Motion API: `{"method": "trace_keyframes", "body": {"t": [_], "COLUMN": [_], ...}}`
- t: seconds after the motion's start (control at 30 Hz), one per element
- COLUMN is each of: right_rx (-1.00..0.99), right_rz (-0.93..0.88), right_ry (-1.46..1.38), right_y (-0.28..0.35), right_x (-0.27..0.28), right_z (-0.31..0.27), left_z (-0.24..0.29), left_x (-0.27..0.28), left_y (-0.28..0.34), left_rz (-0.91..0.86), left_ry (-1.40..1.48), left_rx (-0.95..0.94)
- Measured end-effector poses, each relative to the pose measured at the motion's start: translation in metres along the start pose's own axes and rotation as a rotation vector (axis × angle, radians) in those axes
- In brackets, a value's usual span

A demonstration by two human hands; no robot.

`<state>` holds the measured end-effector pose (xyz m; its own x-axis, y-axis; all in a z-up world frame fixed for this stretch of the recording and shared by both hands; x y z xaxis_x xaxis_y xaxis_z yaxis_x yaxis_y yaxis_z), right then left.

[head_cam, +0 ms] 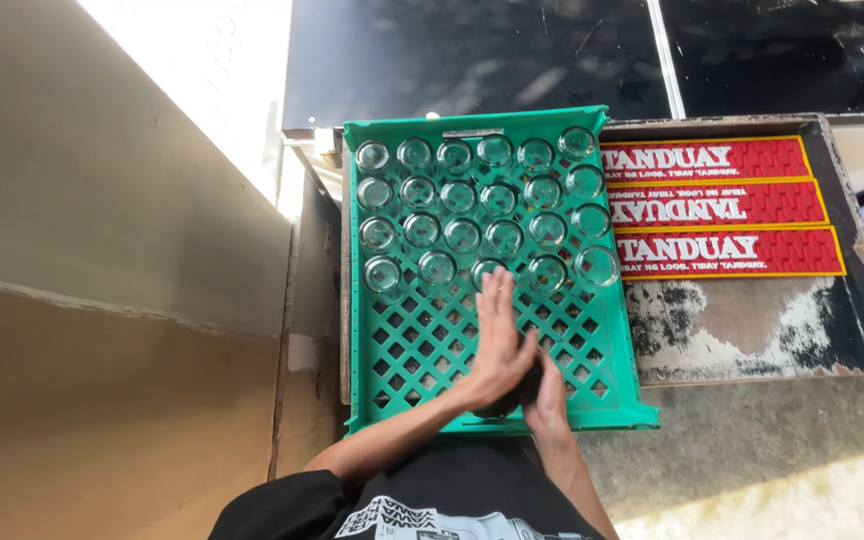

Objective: The recorder is wiping glass cups with a cloth and placing them into a green plastic rack.

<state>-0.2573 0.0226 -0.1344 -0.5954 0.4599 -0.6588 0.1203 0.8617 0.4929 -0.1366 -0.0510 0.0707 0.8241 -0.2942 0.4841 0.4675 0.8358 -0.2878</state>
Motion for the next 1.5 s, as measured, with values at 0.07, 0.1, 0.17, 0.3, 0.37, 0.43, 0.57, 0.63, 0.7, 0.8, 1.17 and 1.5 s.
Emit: {"method": "trace_keyframes", "body": {"t": [0.07, 0.1, 0.17, 0.3, 0.37, 0.43, 0.57, 0.63, 0.7, 0.8, 1.17, 1.5], "right_rx": [0.040, 0.079, 0.155, 0.376, 0.429, 0.477, 0.527, 0.529, 0.558, 0.609, 0.465, 0.540], "right_rz": [0.059, 0.125, 0.166, 0.212, 0.234, 0.254, 0.289, 0.295, 0.322, 0.349, -0.162, -0.432], "right_ry": [-0.001, -0.004, 0.012, 0.055, 0.058, 0.059, 0.071, 0.077, 0.108, 0.187, 0.709, 0.965], "right_y": [0.014, 0.023, 0.029, 0.039, 0.045, 0.051, 0.059, 0.061, 0.061, 0.061, 0.034, 0.018], "right_x": [-0.017, -0.022, -0.023, -0.017, -0.014, -0.011, -0.009, -0.010, -0.013, -0.018, -0.109, -0.160], "right_z": [-0.015, -0.023, -0.033, -0.059, -0.065, -0.067, -0.065, -0.063, -0.065, -0.074, -0.044, -0.017], "left_z": [0.007, 0.012, -0.006, -0.046, -0.047, -0.054, -0.077, -0.074, -0.055, -0.022, -0.124, -0.132], "left_x": [-0.008, -0.014, -0.033, -0.071, -0.071, -0.076, -0.088, -0.084, -0.071, -0.023, 0.004, 0.024], "left_y": [-0.006, -0.008, -0.023, -0.053, -0.064, -0.071, -0.080, -0.075, -0.063, -0.036, 0.059, 0.093], "left_rz": [-0.039, -0.085, -0.083, -0.089, -0.082, -0.074, -0.095, -0.119, -0.159, -0.182, 0.048, 0.151], "left_ry": [0.070, 0.145, 0.082, -0.122, -0.169, -0.223, -0.301, -0.311, -0.298, -0.120, 0.791, 1.384], "left_rx": [-0.022, -0.043, -0.071, -0.054, -0.027, 0.002, 0.032, 0.031, -0.073, -0.138, 0.708, 0.727]}}
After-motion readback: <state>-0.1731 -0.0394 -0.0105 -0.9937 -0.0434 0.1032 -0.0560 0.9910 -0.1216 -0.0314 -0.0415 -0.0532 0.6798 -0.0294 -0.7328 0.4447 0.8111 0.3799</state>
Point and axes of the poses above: each hand's wrist, its own y-axis away from the middle knuckle, its own x-axis out of the back of the hand, z = x × y, the point moved 5 cm from there along -y, towards the middle knuckle, and after that the axes turned 9 degrees about -z, right-handed, at the moved point
